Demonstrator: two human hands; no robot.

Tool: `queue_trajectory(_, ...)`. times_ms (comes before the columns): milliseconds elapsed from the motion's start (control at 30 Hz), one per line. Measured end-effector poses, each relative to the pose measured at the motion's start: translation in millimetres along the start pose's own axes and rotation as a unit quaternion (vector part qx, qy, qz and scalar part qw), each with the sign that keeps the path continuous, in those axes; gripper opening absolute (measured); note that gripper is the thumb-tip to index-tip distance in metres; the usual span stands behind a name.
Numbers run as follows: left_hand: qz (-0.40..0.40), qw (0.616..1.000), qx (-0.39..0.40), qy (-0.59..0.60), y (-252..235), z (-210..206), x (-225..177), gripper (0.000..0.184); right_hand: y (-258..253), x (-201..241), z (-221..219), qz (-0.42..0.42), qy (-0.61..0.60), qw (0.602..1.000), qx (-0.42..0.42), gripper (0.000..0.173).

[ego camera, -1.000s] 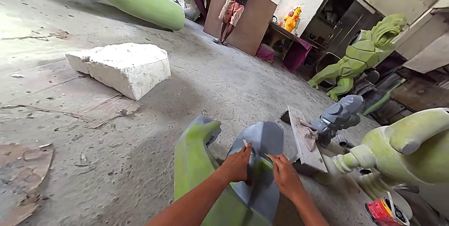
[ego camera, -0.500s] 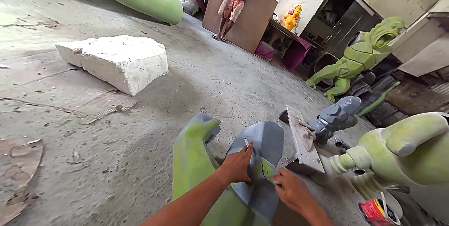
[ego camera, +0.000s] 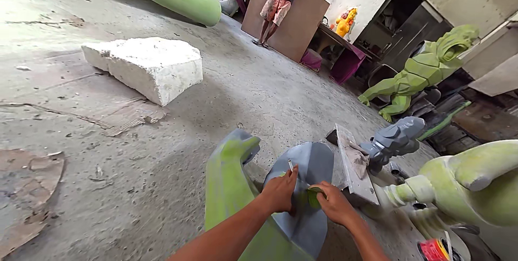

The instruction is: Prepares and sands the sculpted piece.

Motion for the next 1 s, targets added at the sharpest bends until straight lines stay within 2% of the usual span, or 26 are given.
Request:
queue_trajectory(133, 0.0, 1.0, 0.002, -0.003, -0.8, -1.3, 1.0, 0.14, -5.6, -8.3, 0.5, -0.017, -0.004, 0.998, -0.055, 0.041)
queue_trajectory(300, 0.002, 1.0, 0.004, -0.008, -0.7, -2.4, 1.9, 0.139, -6.5, 4.2, -16.5, -0.036, -0.001, 0.998, -0.052, 0.041)
queue_trajectory(467, 0.002, 1.0, 0.011, -0.013, -1.7, -1.5, 0.5, 0.14, 0.5, -1.1, -6.5, -0.018, -0.012, 0.999, -0.047, 0.039)
queue_trajectory(567, 0.001, 1.0, 0.012, -0.014, -2.4, -2.5, 0.6, 0.139, -4.1, -4.0, -12.7, -0.038, -0.002, 0.996, -0.085, 0.04)
queue_trajectory(700, 0.001, 1.0, 0.013, -0.019, -1.5, -3.0, 1.3, 0.137, -5.8, -1.0, -21.4, -0.069, -0.015, 0.995, -0.076, 0.04)
queue_trajectory(833, -0.002, 1.0, 0.014, -0.025, -2.4, -2.4, 3.1, 0.139, 8.6, 0.8, -20.6, -0.061, -0.047, 0.995, -0.069, 0.039)
queue_trajectory(1000, -0.014, 1.0, 0.006, -0.017, -5.8, -3.6, 3.5, 0.14, 40.6, 8.6, -39.0, -0.021, -0.035, 0.99, -0.132, 0.04)
Point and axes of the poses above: each hand's wrist, its own y-axis away from the middle knuckle, its own z-axis out of the back of the hand, x = y × z, the point moved 3 cm from there along -y, towards the middle knuckle, and after that the axes turned 7 degrees about y, right-handed, at the moved point
